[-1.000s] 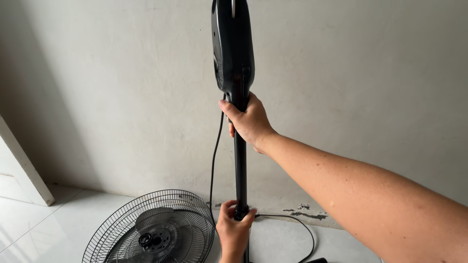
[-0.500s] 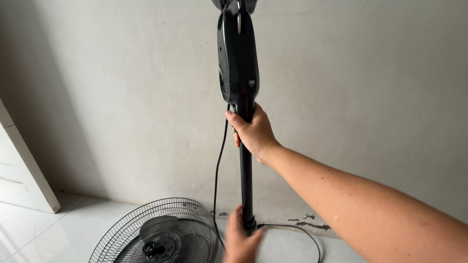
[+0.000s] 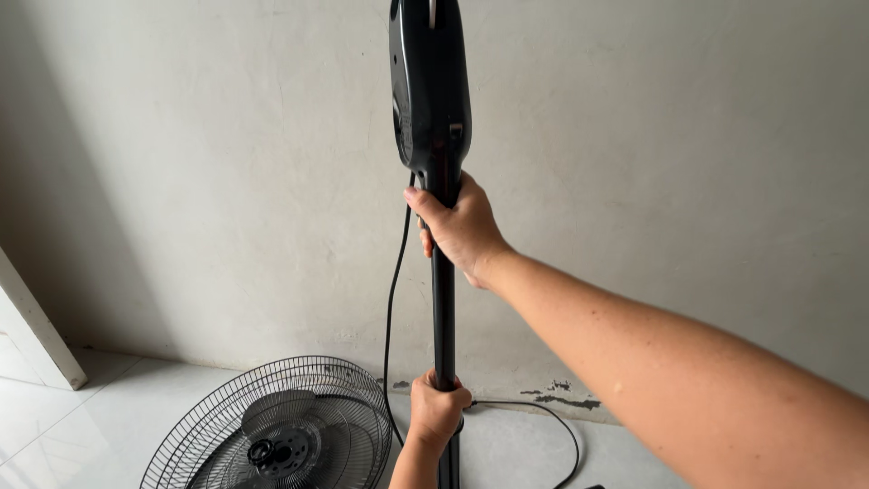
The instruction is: The person disassembles a standing fan by removing the front grille, fan blades, rear grille, and motor housing. The components are placed on the floor next to the fan stand.
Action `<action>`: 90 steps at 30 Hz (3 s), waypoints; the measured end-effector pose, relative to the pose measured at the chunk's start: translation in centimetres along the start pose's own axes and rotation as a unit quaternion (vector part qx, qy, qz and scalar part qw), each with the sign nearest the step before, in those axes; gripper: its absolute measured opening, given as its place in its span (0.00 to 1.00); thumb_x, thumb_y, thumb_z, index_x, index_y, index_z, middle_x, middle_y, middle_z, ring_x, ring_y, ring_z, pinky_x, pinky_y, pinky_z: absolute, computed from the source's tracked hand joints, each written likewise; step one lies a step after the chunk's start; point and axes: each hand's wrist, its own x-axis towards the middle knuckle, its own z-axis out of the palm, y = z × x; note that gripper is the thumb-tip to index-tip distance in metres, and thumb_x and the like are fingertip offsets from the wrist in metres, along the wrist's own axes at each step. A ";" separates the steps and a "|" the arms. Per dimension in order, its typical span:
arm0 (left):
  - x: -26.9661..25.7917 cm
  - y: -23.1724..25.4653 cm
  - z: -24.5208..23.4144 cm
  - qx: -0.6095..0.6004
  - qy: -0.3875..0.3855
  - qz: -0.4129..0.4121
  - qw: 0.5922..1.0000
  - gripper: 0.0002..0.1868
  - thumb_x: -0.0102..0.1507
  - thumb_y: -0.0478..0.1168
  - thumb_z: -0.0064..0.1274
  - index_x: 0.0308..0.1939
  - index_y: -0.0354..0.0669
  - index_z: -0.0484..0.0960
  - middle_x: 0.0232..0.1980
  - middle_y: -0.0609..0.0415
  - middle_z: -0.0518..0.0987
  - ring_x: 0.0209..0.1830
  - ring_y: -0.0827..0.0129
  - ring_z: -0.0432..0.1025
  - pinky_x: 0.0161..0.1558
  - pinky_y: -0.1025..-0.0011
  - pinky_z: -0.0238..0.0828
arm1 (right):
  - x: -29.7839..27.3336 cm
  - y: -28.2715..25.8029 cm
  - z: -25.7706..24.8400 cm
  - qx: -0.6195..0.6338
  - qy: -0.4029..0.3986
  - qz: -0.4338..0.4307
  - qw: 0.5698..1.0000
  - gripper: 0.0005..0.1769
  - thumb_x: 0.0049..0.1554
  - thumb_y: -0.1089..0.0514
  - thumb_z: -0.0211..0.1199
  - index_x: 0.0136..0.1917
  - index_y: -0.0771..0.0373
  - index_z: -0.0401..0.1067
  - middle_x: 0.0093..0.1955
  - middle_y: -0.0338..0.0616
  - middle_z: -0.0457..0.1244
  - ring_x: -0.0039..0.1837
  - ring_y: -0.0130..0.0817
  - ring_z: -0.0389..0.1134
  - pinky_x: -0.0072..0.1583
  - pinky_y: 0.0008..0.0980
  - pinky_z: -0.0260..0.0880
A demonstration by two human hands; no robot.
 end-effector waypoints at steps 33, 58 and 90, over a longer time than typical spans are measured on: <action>4.0 -5.9 -1.0 0.104 0.010 0.012 0.994 0.12 0.44 0.31 0.65 0.19 0.39 0.74 0.18 0.57 0.77 0.20 0.76 0.72 0.28 0.74 0.72 | -1.3 0.5 3.8 -0.112 0.223 0.027 0.968 0.19 0.57 0.43 0.65 0.41 0.59 0.64 0.31 0.37 0.63 0.31 0.25 0.64 0.37 0.30 0.69; 4.1 23.7 -7.9 0.013 0.084 -0.134 0.987 0.19 0.67 0.37 0.44 0.62 0.48 0.78 0.61 0.53 0.83 0.57 0.65 0.77 0.52 0.62 0.72 | -0.7 -3.3 -1.2 -0.010 0.059 0.347 0.936 0.40 0.44 0.41 0.72 0.66 0.51 0.62 0.54 0.47 0.67 0.58 0.38 0.69 0.62 0.47 0.68; 0.4 64.5 -4.2 0.236 0.069 -0.128 0.961 0.22 0.65 0.46 0.52 0.64 0.51 0.79 0.62 0.51 0.81 0.61 0.60 0.75 0.57 0.65 0.73 | 18.5 -33.0 -11.0 -0.167 -0.140 0.357 0.908 0.35 0.54 0.48 0.65 0.74 0.48 0.63 0.78 0.42 0.57 0.71 0.38 0.65 0.58 0.39 0.73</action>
